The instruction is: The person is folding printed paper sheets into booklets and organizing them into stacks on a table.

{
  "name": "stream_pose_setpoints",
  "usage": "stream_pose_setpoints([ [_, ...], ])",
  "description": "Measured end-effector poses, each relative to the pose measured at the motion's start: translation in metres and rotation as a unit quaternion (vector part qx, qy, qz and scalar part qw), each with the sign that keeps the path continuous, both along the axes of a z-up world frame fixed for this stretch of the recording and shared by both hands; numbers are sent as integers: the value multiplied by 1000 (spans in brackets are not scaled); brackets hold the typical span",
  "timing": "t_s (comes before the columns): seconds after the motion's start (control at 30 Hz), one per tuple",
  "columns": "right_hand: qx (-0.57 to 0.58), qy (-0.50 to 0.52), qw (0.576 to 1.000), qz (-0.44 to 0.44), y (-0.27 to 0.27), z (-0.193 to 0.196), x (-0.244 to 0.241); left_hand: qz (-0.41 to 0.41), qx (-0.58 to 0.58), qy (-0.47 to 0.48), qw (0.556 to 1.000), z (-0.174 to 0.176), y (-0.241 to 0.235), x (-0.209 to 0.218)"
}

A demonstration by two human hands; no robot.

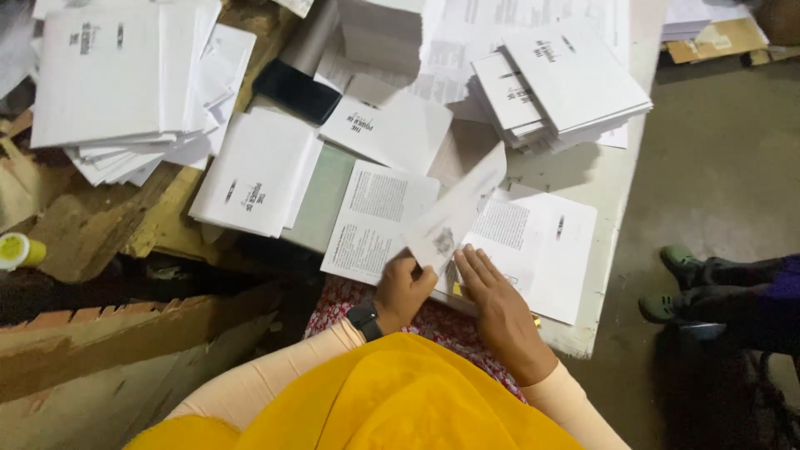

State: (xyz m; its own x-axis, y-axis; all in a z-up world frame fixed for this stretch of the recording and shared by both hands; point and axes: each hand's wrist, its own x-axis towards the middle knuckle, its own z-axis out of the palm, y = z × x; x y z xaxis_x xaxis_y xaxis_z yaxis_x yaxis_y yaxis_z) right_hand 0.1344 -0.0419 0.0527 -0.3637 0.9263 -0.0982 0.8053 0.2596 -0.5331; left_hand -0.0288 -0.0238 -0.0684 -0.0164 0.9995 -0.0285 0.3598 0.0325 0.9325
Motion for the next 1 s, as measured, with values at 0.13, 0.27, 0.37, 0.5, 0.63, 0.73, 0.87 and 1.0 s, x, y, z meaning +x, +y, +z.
stream_pose_setpoints([
  [0.13,75,-153,984,56,0,-16,2,52,-92,32,994,67,2,-14],
  [0.27,46,-316,940,124,7,-15,-11,92,-139,7,986,81,11,-25],
  [0.37,27,-337,930,146,14,-7,-18,86,-177,29,980,79,5,-24],
  [0.5,59,-329,935,117,43,-13,-13,51,-193,31,979,78,4,-25],
  [0.63,215,-292,928,84,100,-71,22,54,-193,27,979,71,1,-22],
  [0.73,154,-206,964,61,110,-57,28,35,-202,79,976,71,3,-21],
  [0.87,53,-126,985,106,57,-45,18,26,-198,68,977,48,1,-27],
  [1.0,-81,-60,974,203,1,3,1,-54,-200,58,977,52,1,-29],
])
